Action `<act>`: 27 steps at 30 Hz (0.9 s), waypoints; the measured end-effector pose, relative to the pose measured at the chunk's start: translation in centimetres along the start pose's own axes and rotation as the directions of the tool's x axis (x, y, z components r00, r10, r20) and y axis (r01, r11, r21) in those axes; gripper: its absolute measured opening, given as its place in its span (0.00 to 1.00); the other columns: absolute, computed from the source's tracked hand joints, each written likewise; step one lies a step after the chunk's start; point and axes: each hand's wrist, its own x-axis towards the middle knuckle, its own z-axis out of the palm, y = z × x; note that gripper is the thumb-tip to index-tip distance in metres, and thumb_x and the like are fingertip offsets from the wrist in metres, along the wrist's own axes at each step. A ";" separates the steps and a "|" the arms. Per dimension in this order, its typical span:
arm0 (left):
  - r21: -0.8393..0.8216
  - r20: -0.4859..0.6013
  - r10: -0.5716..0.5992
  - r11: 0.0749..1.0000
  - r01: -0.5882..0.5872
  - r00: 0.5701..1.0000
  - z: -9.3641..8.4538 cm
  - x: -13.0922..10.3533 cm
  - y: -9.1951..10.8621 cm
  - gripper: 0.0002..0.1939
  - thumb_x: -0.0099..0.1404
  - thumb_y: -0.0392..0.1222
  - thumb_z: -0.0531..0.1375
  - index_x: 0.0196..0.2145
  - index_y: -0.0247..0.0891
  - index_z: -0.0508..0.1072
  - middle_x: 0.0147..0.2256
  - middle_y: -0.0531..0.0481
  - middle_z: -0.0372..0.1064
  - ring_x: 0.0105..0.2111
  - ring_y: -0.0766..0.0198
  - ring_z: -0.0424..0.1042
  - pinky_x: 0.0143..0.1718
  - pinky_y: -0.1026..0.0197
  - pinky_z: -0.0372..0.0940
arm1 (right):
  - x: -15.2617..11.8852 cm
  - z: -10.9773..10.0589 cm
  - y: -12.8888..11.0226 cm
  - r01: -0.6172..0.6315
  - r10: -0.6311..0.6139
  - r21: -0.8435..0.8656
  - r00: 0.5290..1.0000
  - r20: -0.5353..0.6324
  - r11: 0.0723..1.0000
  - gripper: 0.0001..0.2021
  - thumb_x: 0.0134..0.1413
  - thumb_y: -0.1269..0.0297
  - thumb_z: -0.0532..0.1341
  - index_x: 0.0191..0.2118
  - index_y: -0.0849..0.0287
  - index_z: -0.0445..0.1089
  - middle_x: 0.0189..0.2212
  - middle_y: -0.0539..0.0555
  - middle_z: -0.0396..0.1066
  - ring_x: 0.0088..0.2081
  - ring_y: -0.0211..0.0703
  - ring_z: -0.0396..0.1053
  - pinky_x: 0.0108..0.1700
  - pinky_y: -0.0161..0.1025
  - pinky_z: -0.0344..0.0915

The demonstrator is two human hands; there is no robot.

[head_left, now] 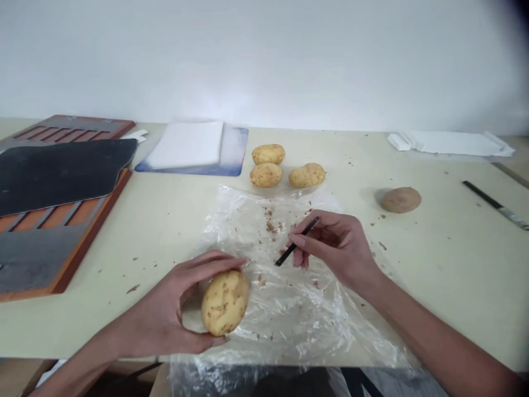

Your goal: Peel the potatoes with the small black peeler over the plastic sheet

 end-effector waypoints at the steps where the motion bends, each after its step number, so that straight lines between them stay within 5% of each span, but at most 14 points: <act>1: 0.043 0.006 0.007 0.999 -0.008 1.000 -0.2 0.0 0.0 0.42 0.48 0.49 0.77 0.60 0.58 0.71 0.65 0.52 0.64 0.66 0.49 0.65 0.69 0.52 0.66 | 0.0 0.0 0.0 -0.018 0.018 0.007 1.000 0.013 1.000 0.02 0.60 0.71 0.71 0.36 0.63 0.78 0.24 0.52 0.79 0.24 0.37 0.78 0.27 0.30 0.77; 11: -0.218 0.010 0.014 0.976 -0.012 1.000 0.4 -0.8 -0.7 0.38 0.57 0.42 0.72 0.62 0.55 0.64 0.62 0.48 0.68 0.61 0.54 0.72 0.61 0.60 0.73 | 1.0 3.9 -0.8 -0.162 0.133 0.112 0.965 0.225 0.980 0.02 0.63 0.71 0.68 0.40 0.63 0.77 0.27 0.53 0.80 0.29 0.41 0.81 0.32 0.35 0.81; 16: -0.144 -0.074 0.101 0.983 -0.111 0.992 0.5 -0.4 -0.3 0.43 0.50 0.44 0.76 0.62 0.49 0.68 0.60 0.46 0.70 0.57 0.51 0.74 0.61 0.57 0.73 | 1.7 5.5 0.2 -0.169 0.134 0.123 0.958 0.252 0.978 0.03 0.62 0.69 0.69 0.39 0.64 0.78 0.32 0.56 0.81 0.28 0.41 0.80 0.30 0.36 0.80; 27: -0.079 -0.002 0.115 0.990 -0.115 0.993 0.3 0.1 0.7 0.39 0.51 0.40 0.74 0.59 0.56 0.68 0.49 0.59 0.76 0.46 0.64 0.76 0.50 0.68 0.70 | 1.2 5.8 0.9 -0.128 0.115 0.031 0.953 0.281 0.991 0.04 0.64 0.70 0.66 0.40 0.64 0.79 0.25 0.52 0.78 0.25 0.38 0.77 0.27 0.32 0.77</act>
